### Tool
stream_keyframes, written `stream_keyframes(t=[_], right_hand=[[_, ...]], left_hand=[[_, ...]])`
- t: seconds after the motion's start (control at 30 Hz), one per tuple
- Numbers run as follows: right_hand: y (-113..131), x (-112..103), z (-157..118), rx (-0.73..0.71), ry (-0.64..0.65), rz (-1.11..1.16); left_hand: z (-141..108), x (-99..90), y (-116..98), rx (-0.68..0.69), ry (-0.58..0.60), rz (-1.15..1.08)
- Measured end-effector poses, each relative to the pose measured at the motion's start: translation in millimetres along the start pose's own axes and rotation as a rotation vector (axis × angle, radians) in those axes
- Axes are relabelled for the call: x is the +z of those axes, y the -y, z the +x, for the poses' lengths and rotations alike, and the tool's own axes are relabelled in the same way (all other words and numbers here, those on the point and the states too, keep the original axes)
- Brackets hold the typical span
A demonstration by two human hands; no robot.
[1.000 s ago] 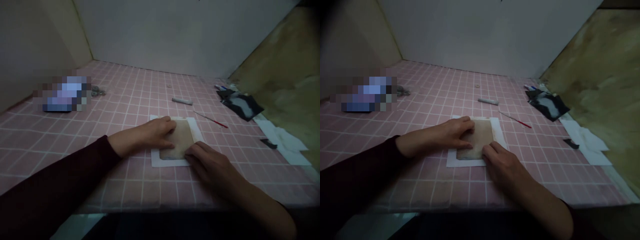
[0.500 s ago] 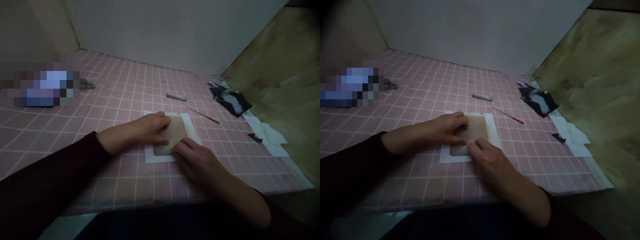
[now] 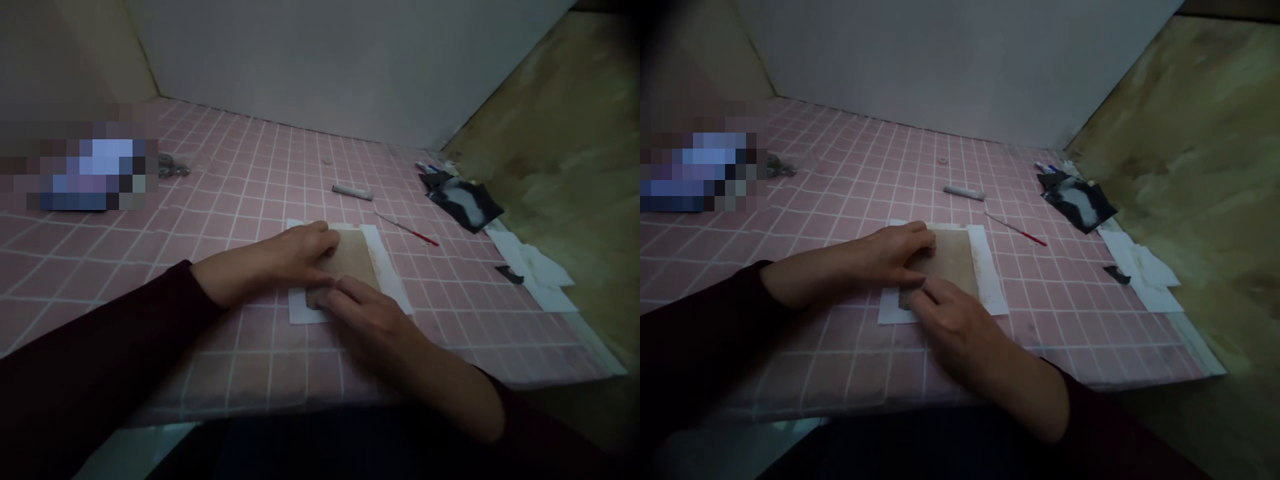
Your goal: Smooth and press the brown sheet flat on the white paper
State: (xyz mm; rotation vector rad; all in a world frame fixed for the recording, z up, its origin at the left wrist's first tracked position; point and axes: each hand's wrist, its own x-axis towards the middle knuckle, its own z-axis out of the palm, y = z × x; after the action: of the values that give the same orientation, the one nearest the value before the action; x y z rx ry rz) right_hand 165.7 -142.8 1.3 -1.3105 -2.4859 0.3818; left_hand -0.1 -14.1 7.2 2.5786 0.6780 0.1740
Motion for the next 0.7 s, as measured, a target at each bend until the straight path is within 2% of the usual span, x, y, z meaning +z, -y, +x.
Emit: stream_keyframes(t=[0.2,0.4,0.57,0.7], right_hand=[[-5.0,-6.7,-7.1,0.178,0.009,-0.068],[4.3,0.6,6.9,-0.013,-0.016,-0.017],[-5.0,-6.8,-3.6,0.128,0.032,-0.111],[1.2,-2.8,5.6,0.021,0.014,-0.066]], left_hand=[[-0.1,-0.1,-1.3,-0.009,0.027,-0.008],[-0.2,1.6,0.6,0.002,-0.014,-0.001],[0.0,-0.3,-0.9,0.003,0.019,0.001],[0.4,1.0,0.5,0.008,-0.003,0.001]])
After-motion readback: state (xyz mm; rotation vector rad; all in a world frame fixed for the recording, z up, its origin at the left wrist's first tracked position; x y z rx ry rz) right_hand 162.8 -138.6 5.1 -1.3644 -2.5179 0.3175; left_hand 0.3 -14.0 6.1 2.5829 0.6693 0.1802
